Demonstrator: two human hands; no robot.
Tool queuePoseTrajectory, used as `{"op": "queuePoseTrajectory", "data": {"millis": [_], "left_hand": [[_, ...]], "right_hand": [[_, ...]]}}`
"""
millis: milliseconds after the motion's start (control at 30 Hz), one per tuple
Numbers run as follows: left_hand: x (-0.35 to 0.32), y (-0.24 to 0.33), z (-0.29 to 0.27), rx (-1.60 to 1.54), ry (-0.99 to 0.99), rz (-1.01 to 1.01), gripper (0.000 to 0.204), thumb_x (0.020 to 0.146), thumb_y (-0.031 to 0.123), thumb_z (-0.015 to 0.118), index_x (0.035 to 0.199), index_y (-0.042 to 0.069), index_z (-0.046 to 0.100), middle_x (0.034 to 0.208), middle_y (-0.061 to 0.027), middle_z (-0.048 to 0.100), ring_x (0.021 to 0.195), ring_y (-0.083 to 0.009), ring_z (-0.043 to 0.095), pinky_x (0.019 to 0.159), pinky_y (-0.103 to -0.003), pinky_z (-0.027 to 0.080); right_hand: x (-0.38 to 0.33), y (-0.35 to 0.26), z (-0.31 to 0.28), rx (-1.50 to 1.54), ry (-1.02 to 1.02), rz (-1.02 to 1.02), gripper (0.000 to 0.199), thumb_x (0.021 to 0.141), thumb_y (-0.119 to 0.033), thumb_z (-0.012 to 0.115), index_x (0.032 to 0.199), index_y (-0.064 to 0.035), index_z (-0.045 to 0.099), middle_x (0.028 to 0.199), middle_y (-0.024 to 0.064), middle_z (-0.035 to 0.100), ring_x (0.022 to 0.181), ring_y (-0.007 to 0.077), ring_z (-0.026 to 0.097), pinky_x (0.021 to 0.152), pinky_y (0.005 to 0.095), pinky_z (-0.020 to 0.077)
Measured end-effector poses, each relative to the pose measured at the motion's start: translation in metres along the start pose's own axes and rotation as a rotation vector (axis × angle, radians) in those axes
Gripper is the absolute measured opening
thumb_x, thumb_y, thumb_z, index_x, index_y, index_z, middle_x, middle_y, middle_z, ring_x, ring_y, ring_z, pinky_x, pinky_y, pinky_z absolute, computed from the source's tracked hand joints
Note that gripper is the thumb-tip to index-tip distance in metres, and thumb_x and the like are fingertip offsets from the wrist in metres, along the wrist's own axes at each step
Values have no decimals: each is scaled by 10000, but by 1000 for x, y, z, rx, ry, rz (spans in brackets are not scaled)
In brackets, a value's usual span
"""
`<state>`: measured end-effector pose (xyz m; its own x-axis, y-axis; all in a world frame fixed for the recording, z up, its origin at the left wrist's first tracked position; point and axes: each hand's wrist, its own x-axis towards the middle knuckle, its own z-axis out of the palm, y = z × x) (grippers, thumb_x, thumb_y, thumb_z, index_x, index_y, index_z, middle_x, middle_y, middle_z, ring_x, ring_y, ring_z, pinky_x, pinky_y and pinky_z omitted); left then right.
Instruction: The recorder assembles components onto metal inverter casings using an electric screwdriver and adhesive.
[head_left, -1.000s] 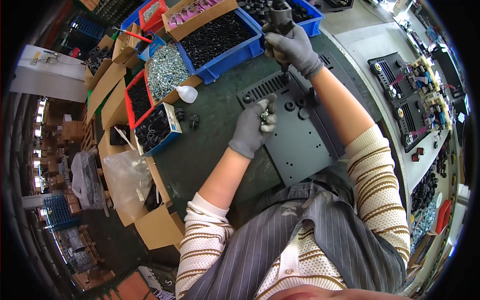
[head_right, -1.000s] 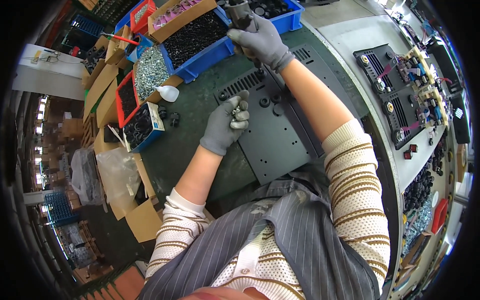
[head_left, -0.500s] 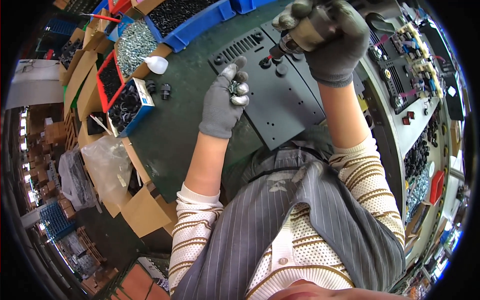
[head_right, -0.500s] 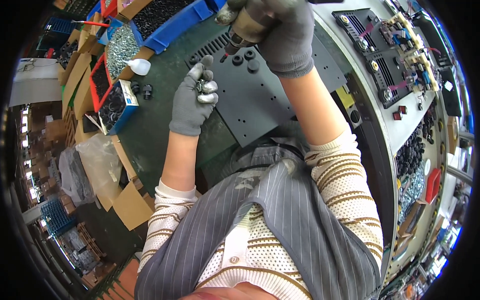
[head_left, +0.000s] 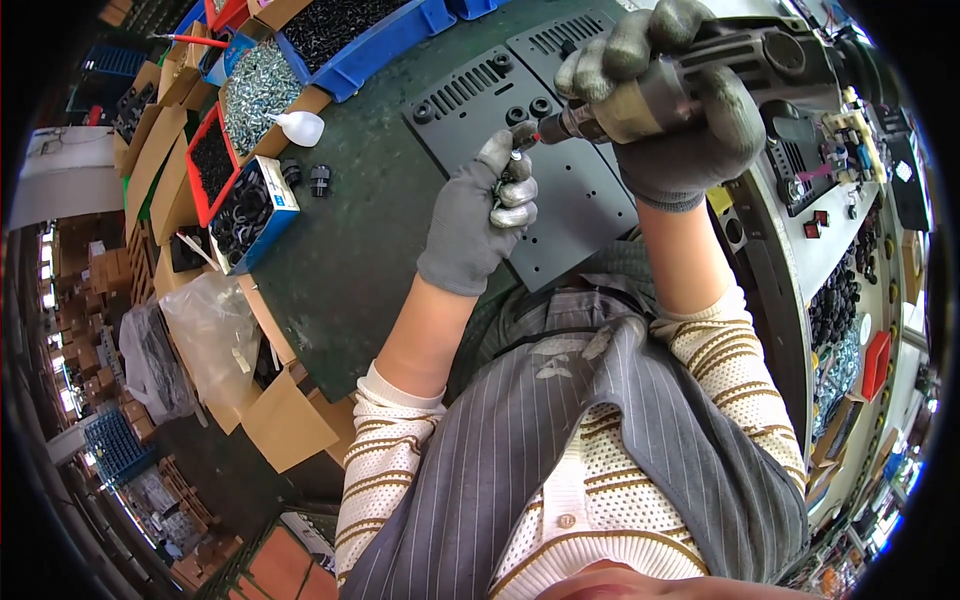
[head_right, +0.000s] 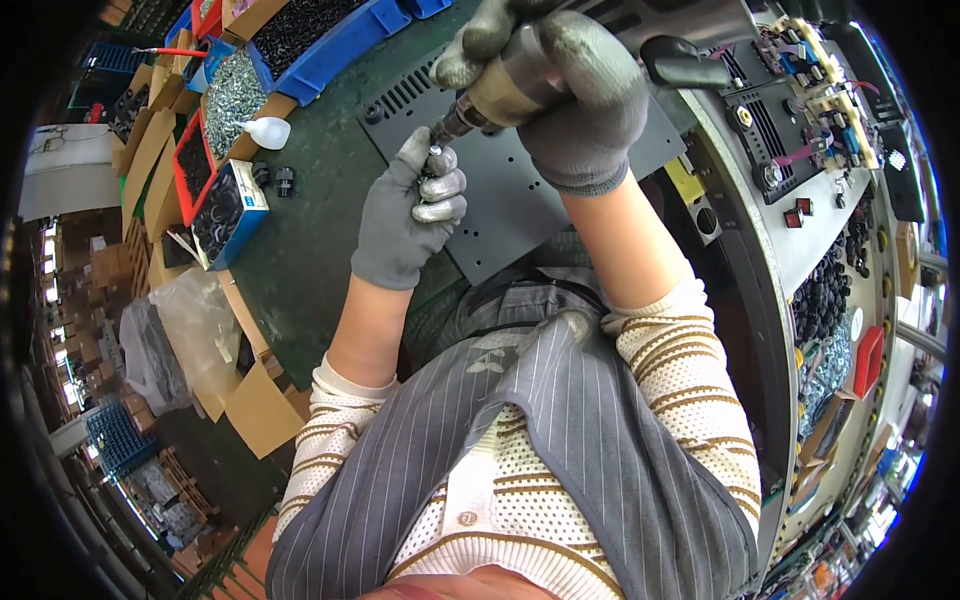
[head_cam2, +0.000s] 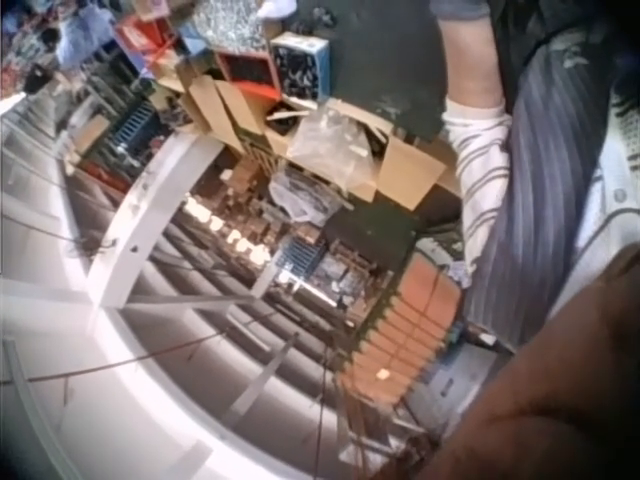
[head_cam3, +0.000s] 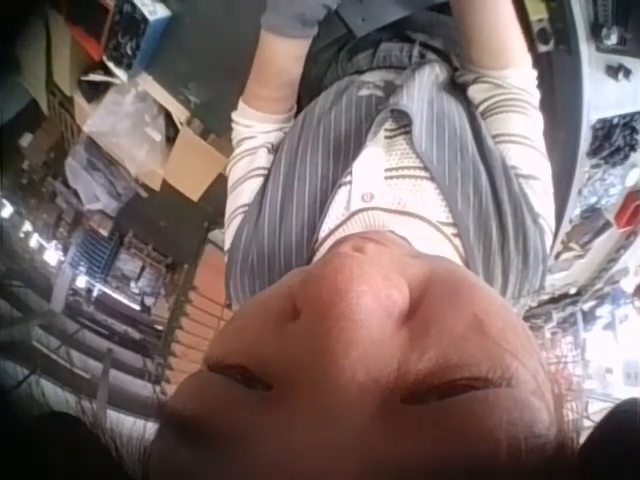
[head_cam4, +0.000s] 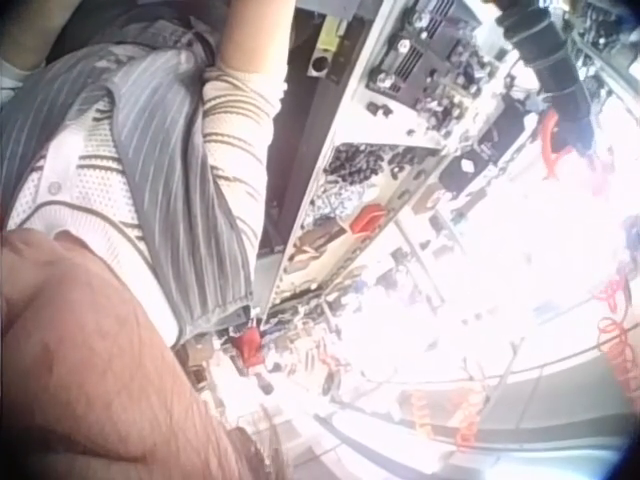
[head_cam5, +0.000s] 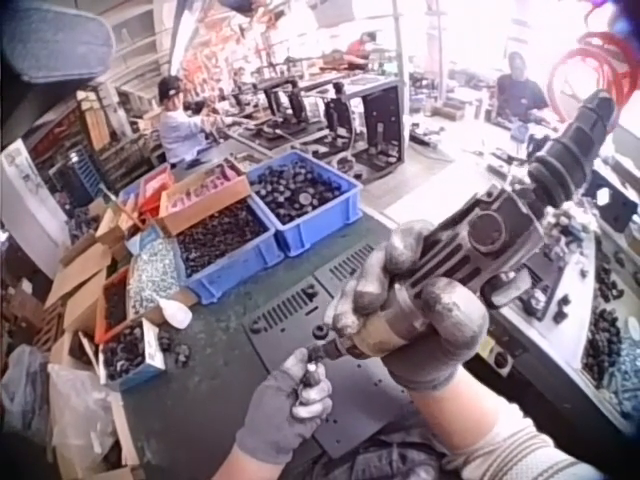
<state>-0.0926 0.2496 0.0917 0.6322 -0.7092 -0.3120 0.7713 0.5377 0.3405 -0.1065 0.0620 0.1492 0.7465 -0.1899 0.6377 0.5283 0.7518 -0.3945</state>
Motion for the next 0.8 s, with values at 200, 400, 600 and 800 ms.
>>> {"op": "queuePoseTrajectory", "data": {"millis": [200, 400, 600, 800], "left_hand": [[6, -7, 5, 1, -3, -30, 266, 1099, 254, 458, 1153, 27, 585, 819, -24, 533, 617, -66, 424, 428, -168, 371], [18, -10, 8, 17, -14, -61, 291, 1105, 268, 439, 1183, 35, 594, 804, -17, 515, 602, -59, 403, 420, -160, 357], [22, -15, 14, 211, -83, -82, 323, 1103, 293, 446, 1219, 38, 606, 775, 13, 488, 586, -46, 388, 431, -158, 338], [61, 13, 30, 1033, 235, 341, 468, 996, 452, 633, 1129, 14, 730, 668, 55, 522, 602, -36, 481, 512, -191, 388]], "right_hand": [[2, -17, -22, -134, -322, 52, 455, 898, -362, 598, 1260, -101, 505, 1084, 117, 617, 937, 261, 625, 878, 488, 474], [3, -27, -37, -170, -385, 17, 468, 909, -395, 580, 1258, -97, 490, 1093, 105, 605, 900, 251, 627, 833, 467, 469], [0, -34, -38, -28, -129, 30, 500, 908, -427, 633, 1224, -53, 534, 976, 64, 603, 804, 181, 636, 760, 386, 499], [3, -48, -67, -48, 381, -149, 432, 924, -483, 599, 1079, -82, 636, 866, 77, 685, 711, 261, 671, 707, 448, 556]]}}
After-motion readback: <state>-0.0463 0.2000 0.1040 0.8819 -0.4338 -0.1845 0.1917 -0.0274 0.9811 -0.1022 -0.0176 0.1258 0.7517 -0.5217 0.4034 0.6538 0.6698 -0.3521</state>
